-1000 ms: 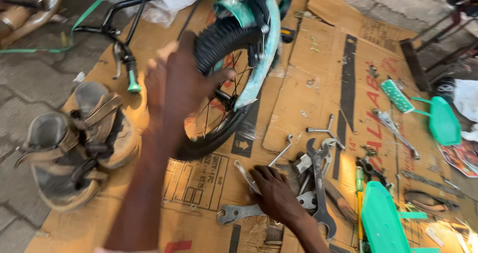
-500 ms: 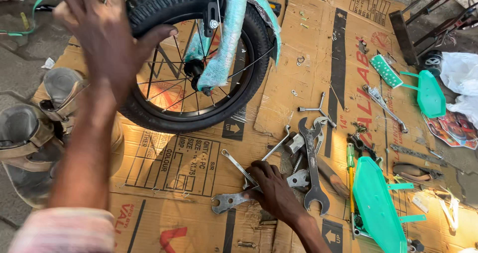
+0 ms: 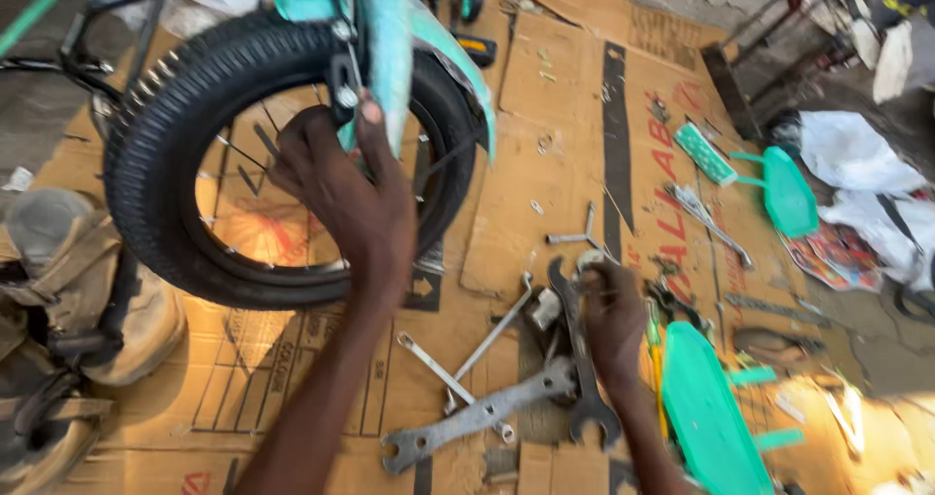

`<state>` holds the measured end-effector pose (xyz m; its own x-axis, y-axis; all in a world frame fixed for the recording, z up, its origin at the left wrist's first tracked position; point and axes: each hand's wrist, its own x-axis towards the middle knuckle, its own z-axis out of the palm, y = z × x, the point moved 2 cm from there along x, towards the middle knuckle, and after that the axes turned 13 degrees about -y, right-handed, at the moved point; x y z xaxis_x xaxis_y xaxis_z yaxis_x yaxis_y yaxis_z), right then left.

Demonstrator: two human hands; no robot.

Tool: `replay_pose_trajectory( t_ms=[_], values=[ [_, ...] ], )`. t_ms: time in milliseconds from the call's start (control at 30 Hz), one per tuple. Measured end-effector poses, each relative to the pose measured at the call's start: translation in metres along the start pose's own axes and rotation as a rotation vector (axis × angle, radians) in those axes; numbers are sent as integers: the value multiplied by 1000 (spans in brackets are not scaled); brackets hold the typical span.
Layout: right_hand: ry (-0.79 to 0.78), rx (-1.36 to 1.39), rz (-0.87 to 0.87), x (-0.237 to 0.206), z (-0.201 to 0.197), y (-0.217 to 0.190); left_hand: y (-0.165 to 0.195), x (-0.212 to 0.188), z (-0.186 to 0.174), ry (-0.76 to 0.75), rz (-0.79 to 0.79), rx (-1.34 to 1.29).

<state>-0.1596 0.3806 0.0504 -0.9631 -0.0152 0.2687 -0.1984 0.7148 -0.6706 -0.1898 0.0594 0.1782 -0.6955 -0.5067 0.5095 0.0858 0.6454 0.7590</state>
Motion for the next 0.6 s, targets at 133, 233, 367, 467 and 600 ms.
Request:
replay_pose_trajectory(
  t_ms=[133, 233, 367, 467, 600],
  values=[
    [-239, -270, 59, 90, 6, 82, -11, 1, 30, -1, -129, -544],
    [-423, -483, 23, 133, 31, 118, -20, 5, 28, 10, -150, -519],
    [-534, -514, -72, 152, 54, 119, -27, 13, 14, -159, -326, -799],
    [-687, -557, 126, 147, 58, 115, -28, 19, 4, -191, -375, -838],
    [-577, -706, -220, 129, 48, 88, -28, 27, -6, -161, -457, -778]
  ],
)
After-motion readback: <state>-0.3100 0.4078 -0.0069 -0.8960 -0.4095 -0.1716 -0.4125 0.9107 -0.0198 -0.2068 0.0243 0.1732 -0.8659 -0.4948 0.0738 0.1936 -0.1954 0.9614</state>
